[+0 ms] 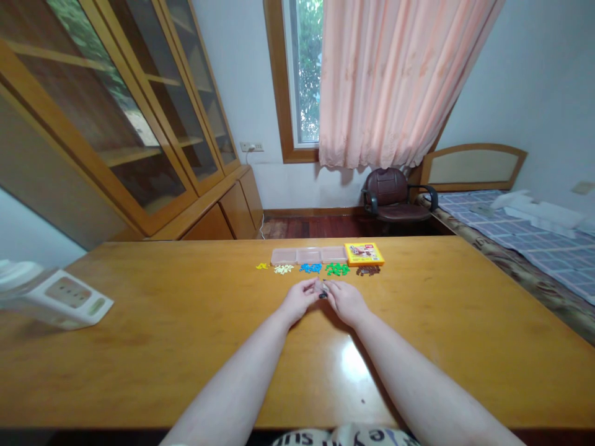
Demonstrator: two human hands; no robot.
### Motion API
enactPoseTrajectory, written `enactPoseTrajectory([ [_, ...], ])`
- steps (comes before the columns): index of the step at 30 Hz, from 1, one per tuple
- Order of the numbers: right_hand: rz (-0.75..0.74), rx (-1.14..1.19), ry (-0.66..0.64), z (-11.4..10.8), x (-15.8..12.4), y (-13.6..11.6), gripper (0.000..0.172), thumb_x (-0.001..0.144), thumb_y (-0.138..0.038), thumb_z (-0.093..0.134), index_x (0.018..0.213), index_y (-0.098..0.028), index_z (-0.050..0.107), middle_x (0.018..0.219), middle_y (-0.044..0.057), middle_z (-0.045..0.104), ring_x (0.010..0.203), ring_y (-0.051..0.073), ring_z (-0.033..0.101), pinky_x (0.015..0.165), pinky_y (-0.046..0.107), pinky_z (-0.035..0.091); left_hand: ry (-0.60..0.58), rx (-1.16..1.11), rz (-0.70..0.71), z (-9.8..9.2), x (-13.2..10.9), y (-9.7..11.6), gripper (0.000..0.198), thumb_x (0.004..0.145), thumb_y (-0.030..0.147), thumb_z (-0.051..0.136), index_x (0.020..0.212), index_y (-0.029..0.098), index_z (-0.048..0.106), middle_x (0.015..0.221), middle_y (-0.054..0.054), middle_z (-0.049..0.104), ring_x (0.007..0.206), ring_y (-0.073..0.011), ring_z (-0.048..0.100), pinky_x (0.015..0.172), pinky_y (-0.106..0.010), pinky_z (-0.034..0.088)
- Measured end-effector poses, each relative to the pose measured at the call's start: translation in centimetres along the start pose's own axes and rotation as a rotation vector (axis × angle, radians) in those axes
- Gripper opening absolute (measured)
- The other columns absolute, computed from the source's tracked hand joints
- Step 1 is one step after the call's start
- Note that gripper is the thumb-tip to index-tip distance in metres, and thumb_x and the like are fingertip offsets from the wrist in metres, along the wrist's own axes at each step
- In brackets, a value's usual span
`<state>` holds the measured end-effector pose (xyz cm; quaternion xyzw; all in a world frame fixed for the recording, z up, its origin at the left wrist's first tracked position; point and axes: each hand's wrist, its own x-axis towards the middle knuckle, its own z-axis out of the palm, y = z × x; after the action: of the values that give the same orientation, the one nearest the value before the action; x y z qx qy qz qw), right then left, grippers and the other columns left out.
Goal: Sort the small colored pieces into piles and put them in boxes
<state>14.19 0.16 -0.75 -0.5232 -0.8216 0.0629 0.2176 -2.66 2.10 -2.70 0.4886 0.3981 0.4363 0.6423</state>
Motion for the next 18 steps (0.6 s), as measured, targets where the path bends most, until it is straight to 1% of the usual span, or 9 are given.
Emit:
enactPoseTrajectory([
  [3, 0.141, -0.001, 0.025, -0.3, 0.1, 0.5, 0.033, 0.094, -0.024, 0.033, 0.102, -0.015, 0.064, 0.096, 0.010, 0.068, 0.088, 0.020, 0.061, 0.083, 0.032, 0.046, -0.096, 0.021, 0.036, 0.2, -0.2, -0.2, 0.069, 0.058, 0.014, 0.078, 0.123, 0.013, 0.056, 0.122, -0.015, 0.062, 0.110, -0.0267, 0.060, 0.101, -0.045, 0.043],
  [5, 0.184, 0.075, 0.086, -0.3, 0.2, 1.0, 0.034, 0.094, -0.024, 0.032, 0.104, -0.016, 0.064, 0.099, 0.010, 0.067, 0.091, 0.020, 0.061, 0.082, 0.030, 0.046, -0.111, 0.088, 0.085, 0.1, -0.4, -0.2, 0.079, 0.061, 0.013, 0.075, 0.134, 0.016, 0.045, 0.123, -0.015, 0.060, 0.109, -0.0254, 0.060, 0.098, -0.045, 0.044],
  [7, 0.195, 0.190, 0.154, 0.0, 0.4, 1.6, 0.034, 0.094, -0.026, 0.033, 0.105, -0.017, 0.064, 0.103, 0.009, 0.067, 0.095, 0.019, 0.061, 0.085, 0.030, 0.045, -0.113, 0.257, 0.143, -0.4, -0.5, 0.1, 0.088, 0.064, 0.011, 0.071, 0.143, 0.021, 0.033, 0.126, -0.012, 0.058, 0.112, -0.0239, 0.058, 0.099, -0.044, 0.043],
  [9, 0.192, 0.304, 0.203, 0.5, 0.7, 2.2, 0.031, 0.092, -0.029, 0.037, 0.099, -0.018, 0.066, 0.100, 0.009, 0.068, 0.094, 0.020, 0.061, 0.085, 0.031, 0.046, -0.130, 0.502, 0.207, -0.9, -0.7, 0.5, 0.092, 0.064, 0.011, 0.070, 0.145, 0.026, 0.028, 0.131, -0.009, 0.054, 0.118, -0.0236, 0.053, 0.103, -0.044, 0.038],
  [11, 0.206, 0.414, 0.242, 1.0, 1.2, 2.8, 0.029, 0.089, -0.029, 0.041, 0.096, -0.017, 0.067, 0.094, 0.009, 0.069, 0.090, 0.021, 0.062, 0.082, 0.034, 0.047, -0.165, 0.736, 0.258, -1.5, -0.8, 1.1, 0.089, 0.066, 0.014, 0.071, 0.144, 0.029, 0.029, 0.134, -0.006, 0.052, 0.122, -0.0239, 0.048, 0.108, -0.045, 0.031],
  [14, 0.295, 0.511, 0.312, 1.8, 1.9, 3.4, 0.031, 0.085, -0.029, 0.045, 0.107, -0.014, 0.062, 0.092, 0.010, 0.068, 0.082, 0.021, 0.062, 0.077, 0.036, 0.049, -0.230, 0.979, 0.281, -1.7, -0.8, 1.5, 0.076, 0.071, 0.022, 0.069, 0.140, 0.032, 0.037, 0.132, -0.004, 0.054, 0.122, -0.0247, 0.047, 0.112, -0.048, 0.021],
  [16, 0.318, 0.472, 0.354, 2.0, 2.1, 3.6, 0.033, 0.082, -0.030, 0.050, 0.108, -0.013, 0.061, 0.092, 0.011, 0.068, 0.081, 0.022, 0.062, 0.077, 0.037, 0.049, -0.235, 1.081, 0.260, -1.7, -0.8, 1.6, 0.070, 0.073, 0.027, 0.068, 0.138, 0.032, 0.041, 0.134, -0.004, 0.053, 0.125, -0.0257, 0.045, 0.113, -0.051, 0.016],
  [18, 0.279, 0.388, 0.374, 2.1, 2.0, 3.7, 0.028, 0.081, -0.030, 0.053, 0.102, -0.014, 0.063, 0.094, 0.012, 0.068, 0.087, 0.024, 0.061, 0.081, 0.039, 0.048, -0.204, 1.143, 0.221, -1.5, -0.8, 1.7, 0.069, 0.075, 0.030, 0.066, 0.138, 0.031, 0.040, 0.139, -0.005, 0.048, 0.130, -0.0266, 0.040, 0.113, -0.053, 0.012],
])
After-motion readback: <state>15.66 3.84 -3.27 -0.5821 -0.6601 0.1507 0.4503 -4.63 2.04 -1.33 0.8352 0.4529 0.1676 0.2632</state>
